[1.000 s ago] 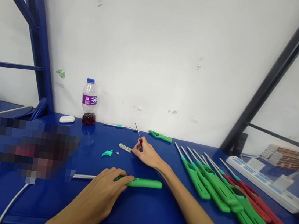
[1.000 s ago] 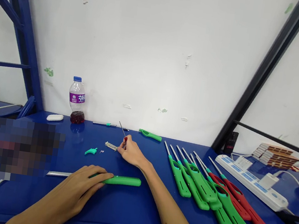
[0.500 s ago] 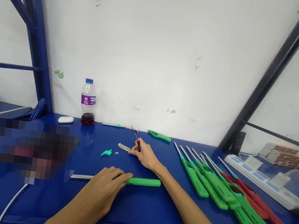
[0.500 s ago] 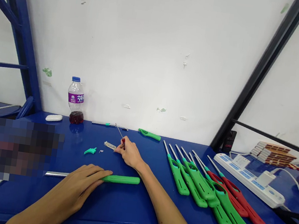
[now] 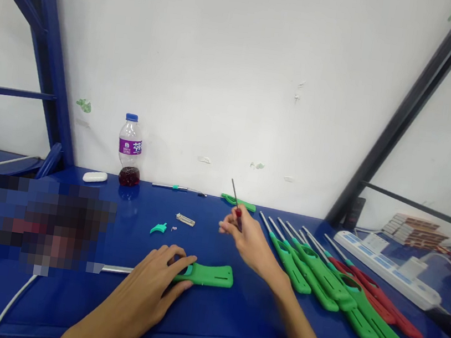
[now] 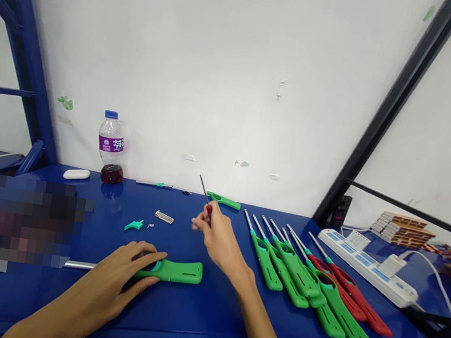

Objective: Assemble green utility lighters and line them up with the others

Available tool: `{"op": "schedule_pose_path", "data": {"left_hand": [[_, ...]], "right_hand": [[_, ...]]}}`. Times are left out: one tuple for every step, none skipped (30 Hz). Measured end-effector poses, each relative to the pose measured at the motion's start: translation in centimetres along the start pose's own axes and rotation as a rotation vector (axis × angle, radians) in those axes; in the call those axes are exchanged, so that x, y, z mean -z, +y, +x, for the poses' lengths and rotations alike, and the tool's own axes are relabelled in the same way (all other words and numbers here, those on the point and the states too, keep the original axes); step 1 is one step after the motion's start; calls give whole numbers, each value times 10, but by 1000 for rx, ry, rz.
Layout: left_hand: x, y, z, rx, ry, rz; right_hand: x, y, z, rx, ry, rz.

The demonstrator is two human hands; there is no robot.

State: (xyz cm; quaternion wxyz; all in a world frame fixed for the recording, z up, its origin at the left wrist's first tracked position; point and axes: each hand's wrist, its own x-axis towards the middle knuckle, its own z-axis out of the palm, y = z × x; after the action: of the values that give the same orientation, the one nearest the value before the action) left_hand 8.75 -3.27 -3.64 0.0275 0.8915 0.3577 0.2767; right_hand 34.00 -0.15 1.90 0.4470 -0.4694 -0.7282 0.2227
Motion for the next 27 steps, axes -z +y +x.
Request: {"op": "schedule_pose_path", "data": {"left_hand": [[-1,-1,-1,2,8,1],[-3,-1,-1,2,13,3],[-4,-2,-1,0,14,6],[-4,-2,-1,-3,14,8],[-5,-3,-1,-6,15,10],[-5,-3,0,-10,19,12],[-4,-3,0,-11,22,14],[-4,-3,0,-12,23,14],[-3,-3,0,-12,21,14],[-2,-2,1,-11,16,12],[-2,-2,1,-9,7,10],[-1,-2,1,-8,-3,7],[-1,-2,1,-6,-9,5],[-1,-1,1,-7,-10,4],[-1,-1,1,-7,-7,5],[-1,-1,2,-10,-1,6],[-1,-1,2,-13,2,5],[-1,-1,2,-16,4,4],[-1,-1,2,-17,1,1],[-1,-1,2,-18,-4,-1],[-1,-1,2,-18,-9,-2],[-1,-1,2,-17,-13,-1],[-1,0,2,-15,-15,1],[0,0,3,-14,-16,2],[0,0,3,-16,-15,1],[0,0,3,-18,-14,-2],[1,0,2,-19,-13,-5]], "right_hand": [[6,-5,-14,-9,4,-18],[11,-9,-28,-19,-3,-38],[15,-12,-40,-26,-15,-54],[18,-14,-50,-37,-44,-81],[20,-16,-58,-55,-87,-137],[21,-18,-63,-69,-109,-184],[21,-20,-65,-81,-123,-229],[21,-22,-66,-91,-135,-270],[20,-25,-65,-96,-144,-302],[18,-27,-63,-99,-156,-331],[17,-30,-62,-100,-173,-359],[16,-31,-61,-99,-191,-387],[15,-32,-60,-96,-205,-415],[14,-32,-60,-92,-213,-442],[13,-32,-60,-89,-217,-466],[13,-31,-60,-85,-220,-487],[13,-30,-61,-79,-220,-503],[13,-30,-61,-74,-220,-514],[13,-29,-62,-69,-220,-524],[12,-29,-62,-64,-221,-533],[12,-29,-62,-59,-220,-541],[11,-30,-62,-54,-219,-549],[11,-31,-62,-48,-220,-555],[10,-32,-62,-43,-222,-559],[9,-33,-63,-38,-225,-560],[9,-34,-63,-36,-229,-559],[8,-36,-64,-39,-232,-554]]}}
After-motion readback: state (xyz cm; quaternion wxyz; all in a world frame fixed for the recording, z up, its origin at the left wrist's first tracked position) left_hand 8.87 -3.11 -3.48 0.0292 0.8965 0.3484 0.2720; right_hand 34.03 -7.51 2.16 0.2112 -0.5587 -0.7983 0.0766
